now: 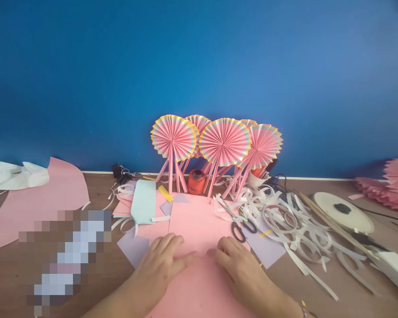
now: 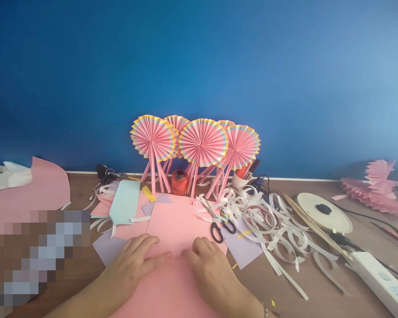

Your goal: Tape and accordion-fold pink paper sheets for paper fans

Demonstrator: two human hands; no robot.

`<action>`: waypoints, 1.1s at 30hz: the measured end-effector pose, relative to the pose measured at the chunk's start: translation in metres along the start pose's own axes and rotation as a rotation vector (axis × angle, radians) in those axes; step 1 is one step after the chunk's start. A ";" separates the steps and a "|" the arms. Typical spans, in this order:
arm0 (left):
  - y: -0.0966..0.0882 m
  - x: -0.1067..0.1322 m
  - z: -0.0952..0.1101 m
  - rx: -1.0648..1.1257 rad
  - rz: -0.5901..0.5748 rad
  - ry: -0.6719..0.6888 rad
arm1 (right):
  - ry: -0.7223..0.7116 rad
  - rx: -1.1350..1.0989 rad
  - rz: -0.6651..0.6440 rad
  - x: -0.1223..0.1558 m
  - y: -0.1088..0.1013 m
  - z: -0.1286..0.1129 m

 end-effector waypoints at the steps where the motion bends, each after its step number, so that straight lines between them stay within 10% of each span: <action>1: 0.002 0.000 0.003 -0.017 -0.003 0.044 | -0.051 0.022 0.011 0.000 0.000 -0.005; 17: -0.017 0.005 -0.020 0.021 0.085 0.055 | -0.123 0.171 0.059 0.005 -0.006 -0.012; 24: -0.023 0.010 -0.056 0.524 0.133 -0.493 | 0.058 -0.217 0.171 0.000 -0.006 0.007; 29: 0.019 0.013 -0.023 1.192 -0.208 -0.880 | -0.085 -0.288 0.258 0.005 -0.015 -0.012; 33: 0.025 0.019 -0.015 1.279 -0.086 -1.057 | -0.230 -0.207 0.203 0.007 -0.019 -0.029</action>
Point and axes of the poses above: each hand's wrist, its own x-axis away from the middle knuckle, its own y-axis out of the palm, z = x × y, the point moved 7 cm from there along -x, towards the middle knuckle, and after that the axes turned 6 degrees about x, right-handed, at the moved point
